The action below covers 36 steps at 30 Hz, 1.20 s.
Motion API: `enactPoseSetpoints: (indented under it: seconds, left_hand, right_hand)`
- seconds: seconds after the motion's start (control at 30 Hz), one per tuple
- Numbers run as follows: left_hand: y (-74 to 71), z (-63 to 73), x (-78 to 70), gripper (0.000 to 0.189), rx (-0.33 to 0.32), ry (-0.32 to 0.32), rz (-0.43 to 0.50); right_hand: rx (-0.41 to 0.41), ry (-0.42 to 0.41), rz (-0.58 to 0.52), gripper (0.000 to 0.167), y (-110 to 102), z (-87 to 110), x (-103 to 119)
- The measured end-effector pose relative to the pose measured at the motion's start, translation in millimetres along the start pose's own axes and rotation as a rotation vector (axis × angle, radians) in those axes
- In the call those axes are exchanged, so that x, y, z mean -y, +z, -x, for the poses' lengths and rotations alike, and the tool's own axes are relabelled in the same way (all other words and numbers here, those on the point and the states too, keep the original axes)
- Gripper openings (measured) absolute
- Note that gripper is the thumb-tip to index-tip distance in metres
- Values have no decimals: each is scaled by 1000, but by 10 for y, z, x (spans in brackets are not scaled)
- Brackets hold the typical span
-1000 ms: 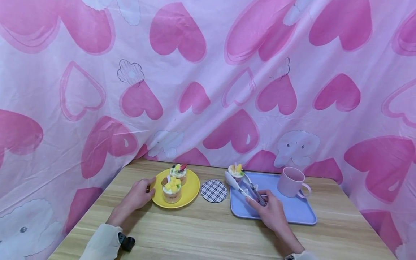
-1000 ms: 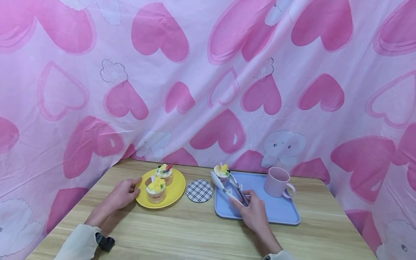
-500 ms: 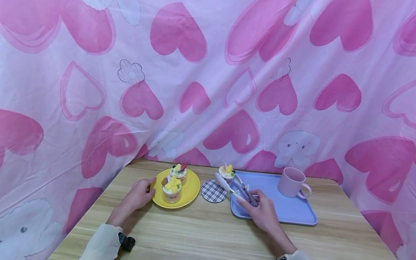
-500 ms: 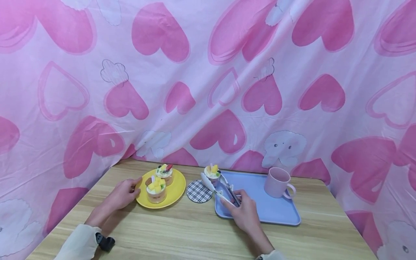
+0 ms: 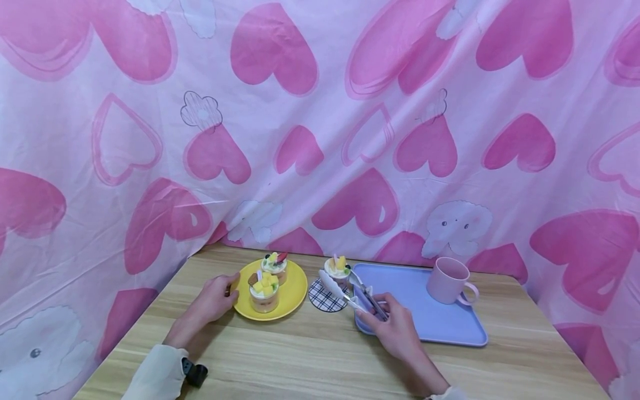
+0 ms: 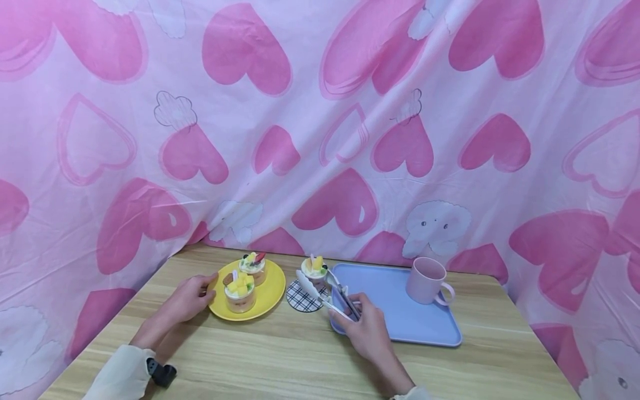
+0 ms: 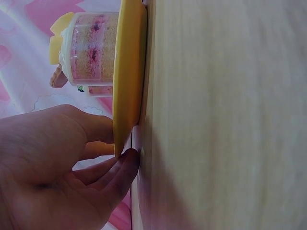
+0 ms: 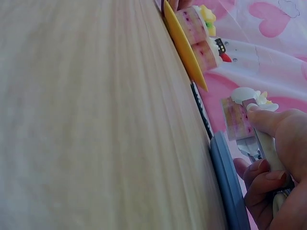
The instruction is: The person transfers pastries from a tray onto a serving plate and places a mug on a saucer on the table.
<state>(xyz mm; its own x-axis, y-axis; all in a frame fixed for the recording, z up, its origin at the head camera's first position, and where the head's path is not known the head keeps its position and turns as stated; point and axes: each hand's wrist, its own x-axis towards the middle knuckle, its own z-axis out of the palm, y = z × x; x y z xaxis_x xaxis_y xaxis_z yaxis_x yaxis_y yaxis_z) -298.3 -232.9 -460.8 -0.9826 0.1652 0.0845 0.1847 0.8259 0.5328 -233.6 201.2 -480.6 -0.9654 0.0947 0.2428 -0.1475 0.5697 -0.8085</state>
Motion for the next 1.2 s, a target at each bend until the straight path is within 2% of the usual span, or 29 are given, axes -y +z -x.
enactPoseSetpoints:
  seconds: [0.43, 0.7, 1.2]
  left_hand:
    - [9, -13, 10, 56, -7, -2, -16]
    - [4, -8, 1, 57, -5, -21, -10]
    - [7, 8, 5, 54, -31, 19, -9]
  right_hand:
    - [41, 0, -39, 51, 112, 72, 95]
    - [56, -4, -26, 53, 152, 88, 133]
    - [108, -40, -18, 61, 270, 71, 246]
